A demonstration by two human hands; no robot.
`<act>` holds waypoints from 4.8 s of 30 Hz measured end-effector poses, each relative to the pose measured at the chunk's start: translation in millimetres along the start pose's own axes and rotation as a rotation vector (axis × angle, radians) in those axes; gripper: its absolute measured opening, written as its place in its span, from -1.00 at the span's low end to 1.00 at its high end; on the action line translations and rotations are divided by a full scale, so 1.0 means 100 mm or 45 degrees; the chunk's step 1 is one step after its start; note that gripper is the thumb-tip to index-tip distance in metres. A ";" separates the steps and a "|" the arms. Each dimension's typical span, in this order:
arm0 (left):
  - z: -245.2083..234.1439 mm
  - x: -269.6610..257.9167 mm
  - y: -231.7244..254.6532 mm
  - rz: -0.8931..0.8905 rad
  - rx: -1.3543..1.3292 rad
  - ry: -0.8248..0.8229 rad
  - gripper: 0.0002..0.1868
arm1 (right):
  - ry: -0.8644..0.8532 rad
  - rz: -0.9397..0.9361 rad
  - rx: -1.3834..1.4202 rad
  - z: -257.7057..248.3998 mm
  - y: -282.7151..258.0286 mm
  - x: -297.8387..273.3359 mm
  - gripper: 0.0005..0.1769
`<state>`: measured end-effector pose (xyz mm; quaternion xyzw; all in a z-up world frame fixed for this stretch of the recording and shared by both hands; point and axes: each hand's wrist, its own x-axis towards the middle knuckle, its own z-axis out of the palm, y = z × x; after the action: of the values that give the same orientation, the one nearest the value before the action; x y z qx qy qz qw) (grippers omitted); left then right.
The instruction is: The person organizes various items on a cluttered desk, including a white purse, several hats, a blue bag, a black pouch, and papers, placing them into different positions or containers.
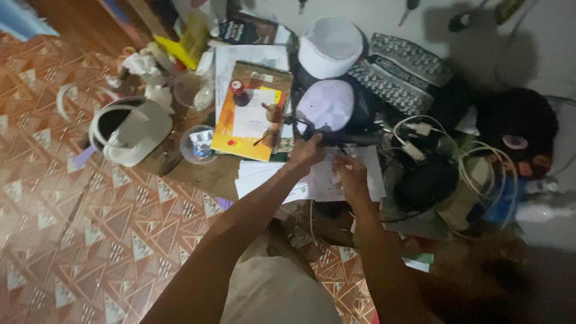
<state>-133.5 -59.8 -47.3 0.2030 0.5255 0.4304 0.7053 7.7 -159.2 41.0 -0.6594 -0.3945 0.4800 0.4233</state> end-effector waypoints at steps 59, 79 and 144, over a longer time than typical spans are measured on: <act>-5.20 -1.40 2.73 1.243 0.973 0.450 -0.41 | -0.708 -0.536 -0.458 4.94 -0.84 -0.47 -0.33; -5.54 -1.18 2.75 0.949 1.001 0.182 -0.62 | -0.498 -0.293 -0.747 5.23 -0.88 -0.28 -0.66; -4.87 -1.24 3.22 0.695 1.663 -0.510 -0.56 | -0.535 -0.149 -0.628 5.30 0.33 0.80 -0.79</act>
<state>-715.9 -66.2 83.0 0.7801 0.4665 0.1447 0.3909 -482.4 -0.8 -109.3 -0.6047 -0.6149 0.4704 0.1870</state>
